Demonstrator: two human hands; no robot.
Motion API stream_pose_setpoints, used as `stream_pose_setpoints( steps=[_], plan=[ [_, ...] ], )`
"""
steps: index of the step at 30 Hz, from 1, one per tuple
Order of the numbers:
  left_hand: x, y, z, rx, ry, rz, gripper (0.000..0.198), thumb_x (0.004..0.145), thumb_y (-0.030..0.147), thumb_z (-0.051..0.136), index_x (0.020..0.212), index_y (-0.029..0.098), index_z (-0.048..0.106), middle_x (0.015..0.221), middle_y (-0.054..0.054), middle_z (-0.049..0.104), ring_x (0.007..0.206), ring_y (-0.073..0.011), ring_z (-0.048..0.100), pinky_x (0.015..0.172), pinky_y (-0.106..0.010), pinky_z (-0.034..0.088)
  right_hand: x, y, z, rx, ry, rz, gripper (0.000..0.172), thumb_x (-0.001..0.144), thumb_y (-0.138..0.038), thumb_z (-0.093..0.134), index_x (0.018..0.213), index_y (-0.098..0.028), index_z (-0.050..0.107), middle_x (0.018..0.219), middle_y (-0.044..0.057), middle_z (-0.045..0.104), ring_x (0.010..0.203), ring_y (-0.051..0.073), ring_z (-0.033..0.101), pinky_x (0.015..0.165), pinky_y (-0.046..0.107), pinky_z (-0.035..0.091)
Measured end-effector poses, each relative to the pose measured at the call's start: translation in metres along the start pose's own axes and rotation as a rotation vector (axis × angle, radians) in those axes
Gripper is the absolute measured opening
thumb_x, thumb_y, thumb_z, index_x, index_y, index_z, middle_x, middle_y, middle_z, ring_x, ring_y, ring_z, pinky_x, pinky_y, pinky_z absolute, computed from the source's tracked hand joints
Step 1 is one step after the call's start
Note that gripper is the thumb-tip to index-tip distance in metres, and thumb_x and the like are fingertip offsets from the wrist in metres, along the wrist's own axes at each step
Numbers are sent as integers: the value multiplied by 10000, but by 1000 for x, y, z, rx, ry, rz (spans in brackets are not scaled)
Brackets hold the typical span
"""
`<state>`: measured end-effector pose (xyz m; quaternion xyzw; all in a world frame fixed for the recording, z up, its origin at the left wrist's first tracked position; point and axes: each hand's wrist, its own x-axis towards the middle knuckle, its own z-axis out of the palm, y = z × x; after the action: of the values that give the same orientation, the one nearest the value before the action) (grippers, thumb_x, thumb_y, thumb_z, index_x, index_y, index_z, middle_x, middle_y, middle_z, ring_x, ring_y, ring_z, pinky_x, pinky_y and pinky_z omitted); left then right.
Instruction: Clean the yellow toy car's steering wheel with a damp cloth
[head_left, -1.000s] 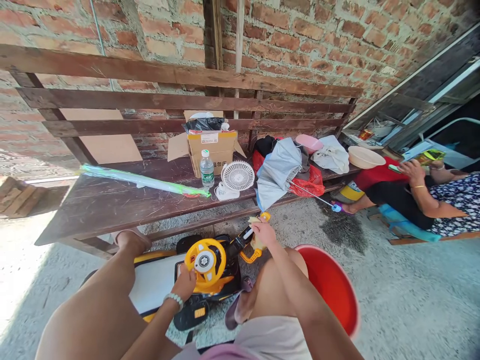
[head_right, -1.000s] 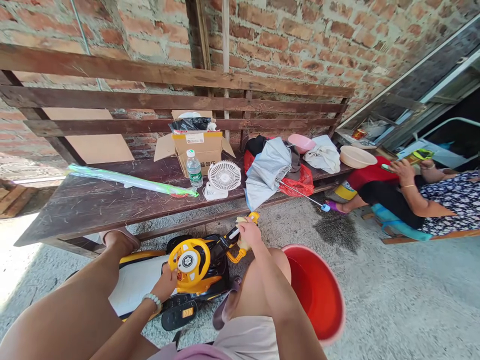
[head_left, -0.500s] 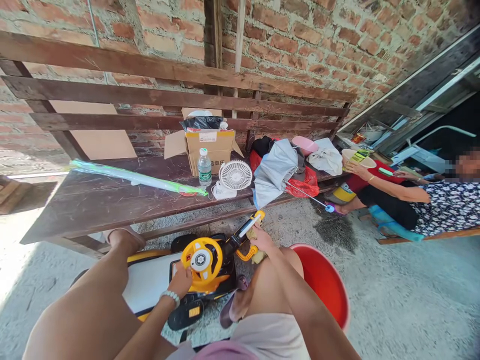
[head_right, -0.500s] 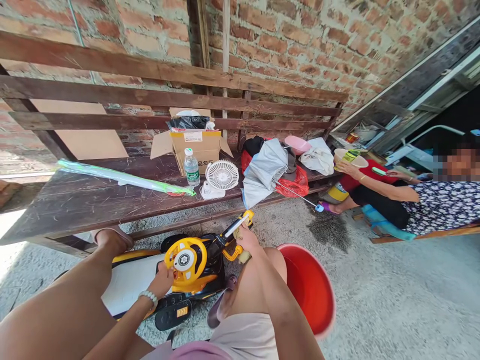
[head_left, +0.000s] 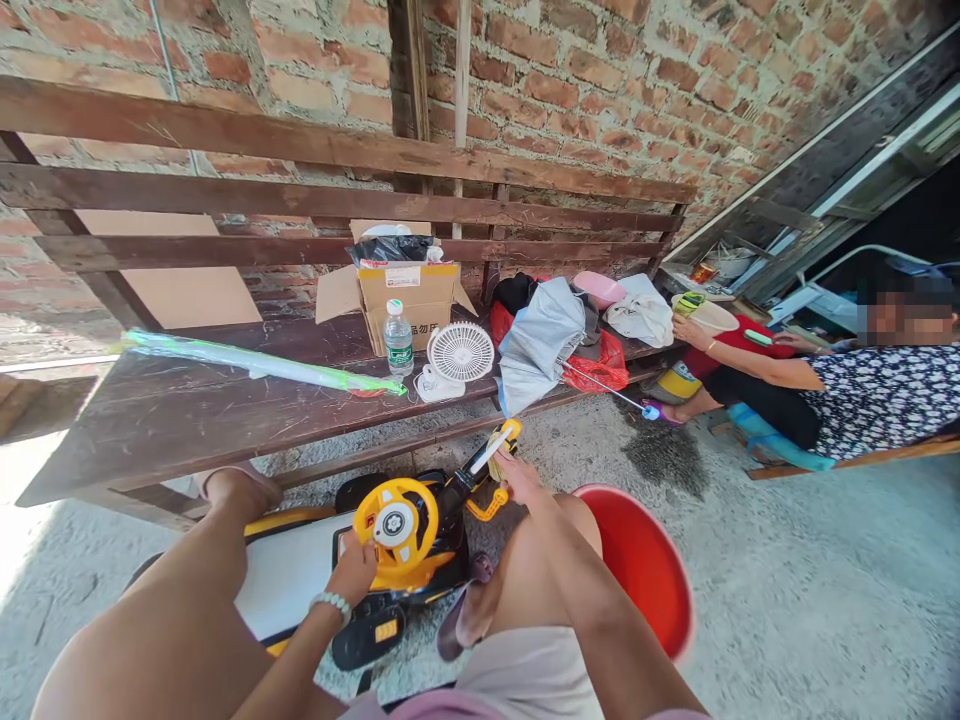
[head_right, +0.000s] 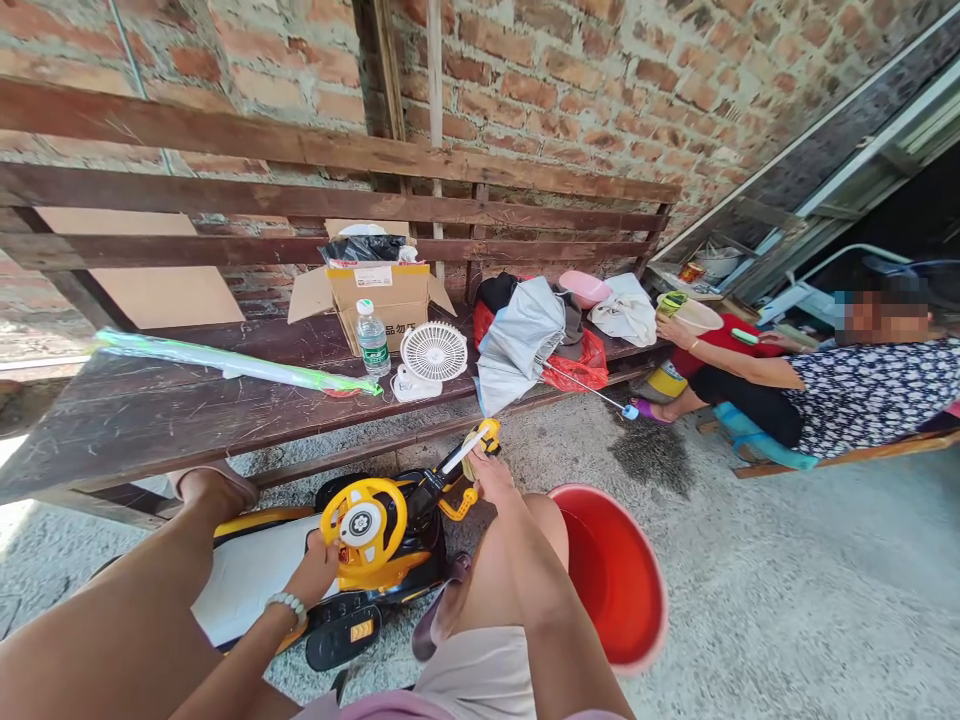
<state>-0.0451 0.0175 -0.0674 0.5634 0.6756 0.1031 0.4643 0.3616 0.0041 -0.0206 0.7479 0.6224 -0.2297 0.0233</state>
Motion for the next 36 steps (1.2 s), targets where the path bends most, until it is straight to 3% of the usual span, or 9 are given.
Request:
stream_pose_setpoints(
  steps=[4,9,13,19,23,25,28,31,36],
  plan=[
    [-6,9,2,21,20,-29,107,1056,269,464,1153,235,491,921,-89,736,1019,-338,806,962,-452,621,-1,-1,4,-43,4,3,1029,839,-44,645,1793,-335,389,1868,92,376,1504,386,603,1226,514,502],
    [-10,16,5,16,8,-53,84,1079,232,423,1145,230,475,1058,-131,753,1083,-304,807,979,-399,599,-6,-1,-2,-87,12,-25,885,843,-64,630,1694,-294,547,1829,73,455,1467,332,618,1186,429,521],
    [-6,9,11,-9,10,-65,51,1077,241,414,1096,243,462,983,-125,737,1007,-323,800,956,-452,607,-10,0,-8,-105,30,0,765,873,-56,608,1593,-312,663,1756,47,565,1467,331,630,1195,462,524],
    [-7,4,13,28,6,-43,172,1042,294,460,1198,223,466,964,-99,732,1018,-332,797,991,-486,624,-17,23,-19,51,196,111,671,885,-64,565,1491,-288,743,1666,66,657,1455,320,655,1262,495,507],
    [-11,13,7,68,-19,-72,174,1059,288,393,1209,217,445,980,-137,736,1035,-361,813,968,-483,626,-6,34,-25,182,455,217,758,949,-121,487,1702,-200,523,1813,130,459,1637,295,476,1336,443,433],
    [-12,15,4,54,-46,-80,174,1062,290,398,1212,211,438,972,-149,737,1010,-371,815,931,-474,625,4,28,-21,203,380,204,860,936,-127,511,1784,-194,382,1859,135,371,1684,287,414,1336,429,435],
    [-12,15,3,33,-65,-100,181,1078,297,374,1218,206,443,970,-155,745,978,-357,809,884,-453,619,14,9,-9,154,178,237,966,915,-113,575,1829,-230,285,1924,125,192,1616,343,514,1278,461,504],
    [-10,11,5,23,-51,-101,200,1081,296,365,1223,196,465,957,-164,746,960,-355,797,855,-442,604,11,-5,1,71,134,321,988,952,-115,560,1856,-267,190,1943,105,28,1543,389,584,1228,533,536],
    [-8,8,3,1,-65,-79,160,1056,321,416,1170,221,465,877,-116,700,915,-364,790,807,-426,591,4,-11,9,97,107,379,982,979,-164,539,1866,-236,124,1935,116,-8,1540,402,593,1177,522,576]
  ],
)
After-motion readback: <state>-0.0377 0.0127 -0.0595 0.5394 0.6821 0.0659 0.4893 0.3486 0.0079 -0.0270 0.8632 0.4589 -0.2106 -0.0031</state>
